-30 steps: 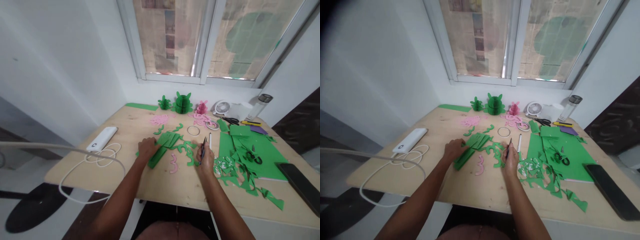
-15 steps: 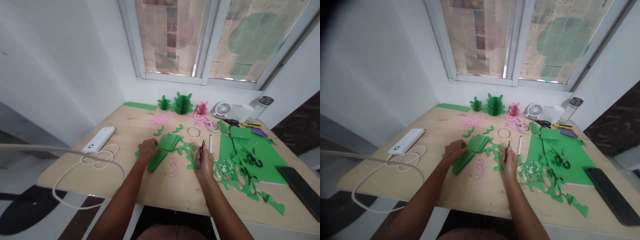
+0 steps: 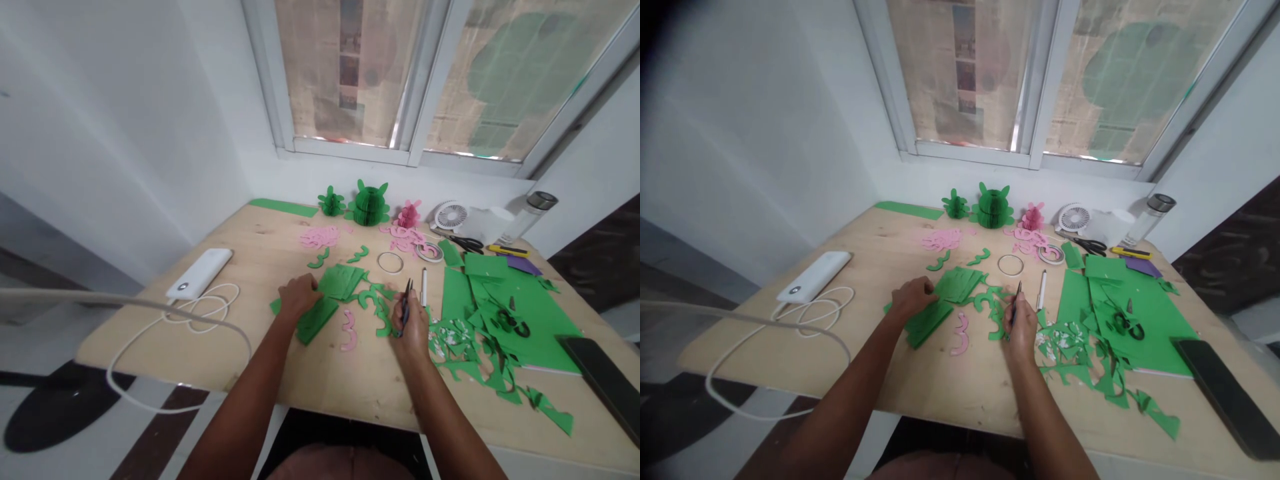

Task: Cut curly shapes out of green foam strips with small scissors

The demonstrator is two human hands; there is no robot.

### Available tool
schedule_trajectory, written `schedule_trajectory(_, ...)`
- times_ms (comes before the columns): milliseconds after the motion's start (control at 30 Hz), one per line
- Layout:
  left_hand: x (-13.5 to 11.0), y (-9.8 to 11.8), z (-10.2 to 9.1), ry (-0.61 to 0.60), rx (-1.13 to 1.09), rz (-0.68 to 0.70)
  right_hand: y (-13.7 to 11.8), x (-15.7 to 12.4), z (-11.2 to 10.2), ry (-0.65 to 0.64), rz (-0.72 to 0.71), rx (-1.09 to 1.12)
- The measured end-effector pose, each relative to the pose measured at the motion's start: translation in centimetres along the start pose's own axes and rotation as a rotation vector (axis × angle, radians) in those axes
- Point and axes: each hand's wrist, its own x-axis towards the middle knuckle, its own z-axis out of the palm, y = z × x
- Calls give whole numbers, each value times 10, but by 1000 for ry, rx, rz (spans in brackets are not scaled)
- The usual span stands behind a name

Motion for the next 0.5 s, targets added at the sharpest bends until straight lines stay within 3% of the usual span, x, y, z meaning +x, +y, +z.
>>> schedule_trajectory(133, -4, -4, -2, 24, -95, 7, -2, -2, 2, -1, 15, 20)
schedule_trajectory(200, -7, -6, -3, 70, -267, 53, -3, -2, 3, -2, 20, 20)
schedule_trajectory(333, -17, 8, -6, 85, -980, 126, -5, -5, 5, -27, 25, -8)
schedule_trajectory(433, -25, 35, -3, -54, -1444, 92, -8, -9, 10, -75, 37, -30)
schedule_trajectory(500, -30, 55, 1, -155, -1626, 72, -11, -11, 14, -98, 62, -63)
